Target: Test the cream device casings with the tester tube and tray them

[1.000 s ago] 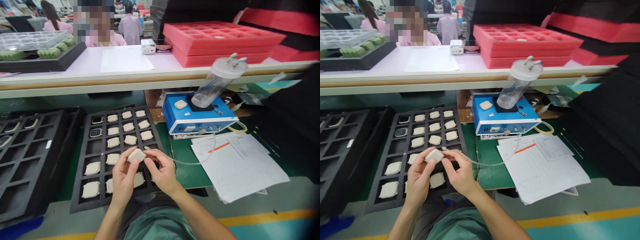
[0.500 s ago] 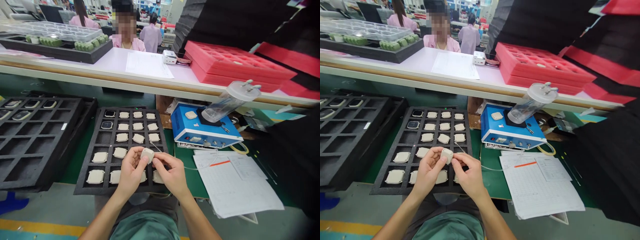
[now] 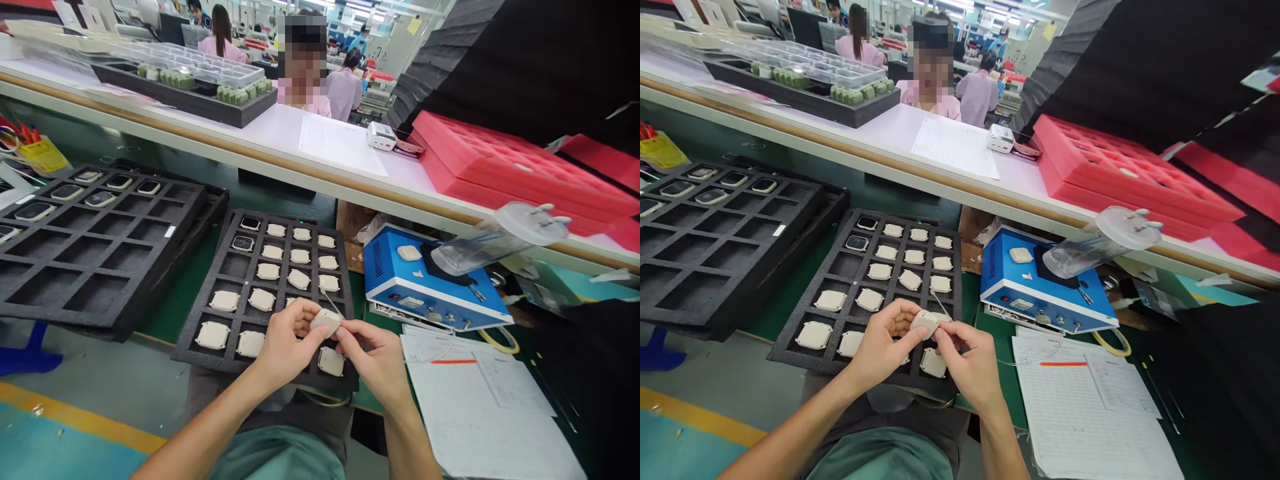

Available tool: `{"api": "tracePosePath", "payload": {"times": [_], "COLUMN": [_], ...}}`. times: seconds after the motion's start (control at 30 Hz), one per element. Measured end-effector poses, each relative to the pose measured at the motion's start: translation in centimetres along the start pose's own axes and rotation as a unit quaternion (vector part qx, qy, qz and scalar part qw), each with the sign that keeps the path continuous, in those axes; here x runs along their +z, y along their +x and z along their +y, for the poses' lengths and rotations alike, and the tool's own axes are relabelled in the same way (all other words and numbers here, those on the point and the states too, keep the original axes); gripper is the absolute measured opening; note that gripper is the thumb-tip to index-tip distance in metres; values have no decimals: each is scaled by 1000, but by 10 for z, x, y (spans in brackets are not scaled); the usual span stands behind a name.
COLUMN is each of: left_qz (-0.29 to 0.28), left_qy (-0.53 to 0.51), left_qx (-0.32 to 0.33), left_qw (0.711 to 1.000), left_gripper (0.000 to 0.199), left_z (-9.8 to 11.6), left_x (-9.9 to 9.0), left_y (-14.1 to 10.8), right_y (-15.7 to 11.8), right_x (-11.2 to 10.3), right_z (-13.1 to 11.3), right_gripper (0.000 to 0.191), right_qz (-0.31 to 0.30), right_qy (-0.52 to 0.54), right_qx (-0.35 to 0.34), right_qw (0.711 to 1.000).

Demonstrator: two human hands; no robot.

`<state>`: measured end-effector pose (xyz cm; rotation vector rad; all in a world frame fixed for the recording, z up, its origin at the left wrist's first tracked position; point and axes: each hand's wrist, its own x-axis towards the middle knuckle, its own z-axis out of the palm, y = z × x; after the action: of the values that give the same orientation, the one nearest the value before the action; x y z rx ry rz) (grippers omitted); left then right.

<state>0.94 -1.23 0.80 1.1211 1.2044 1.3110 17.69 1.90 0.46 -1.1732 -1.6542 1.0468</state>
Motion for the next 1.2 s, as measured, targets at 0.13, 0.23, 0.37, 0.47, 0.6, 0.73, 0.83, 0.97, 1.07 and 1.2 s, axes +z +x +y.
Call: {"api": "tracePosePath", "payload": {"times": [0.13,0.23,0.37,0.47,0.6,0.73,0.83,0.97,1.07,1.2], "left_qz": [32,73,192,236,222,68,-41,-72,-1,122], "left_qy": [17,31,-6,-52,89,472,597,585,501,272], "left_qx": [1,17,27,21,-14,-65,-68,-69,-52,-28], "left_qw": [999,997,981,970,971,876,798,805,864,954], "left_gripper": [12,12,28,42,36,30,40,31,27,38], "left_z": [4,12,27,38,44,46,51,58,56,48], "left_x": [3,-11,-63,-110,-151,-160,-160,-165,-165,-147], "left_y": [-6,-14,-21,-19,-12,-2,5,11,10,2], "right_y": [2,7,35,68,98,100,88,61,39,24], "right_x": [5,12,30,50,69,62,48,38,49,79], "right_z": [-9,-20,-30,-30,-32,-37,-35,-25,-22,-35], "right_gripper": [20,22,24,21,22,23,26,31,30,25], "right_qz": [14,11,-23,-129,-211,-224,-212,-164,-126,-116], "right_qy": [-15,-27,-75,-128,-199,-264,-248,-152,-81,6], "right_qx": [42,52,43,43,57,39,46,80,79,33], "right_qw": [999,998,996,982,955,937,944,971,986,993]}}
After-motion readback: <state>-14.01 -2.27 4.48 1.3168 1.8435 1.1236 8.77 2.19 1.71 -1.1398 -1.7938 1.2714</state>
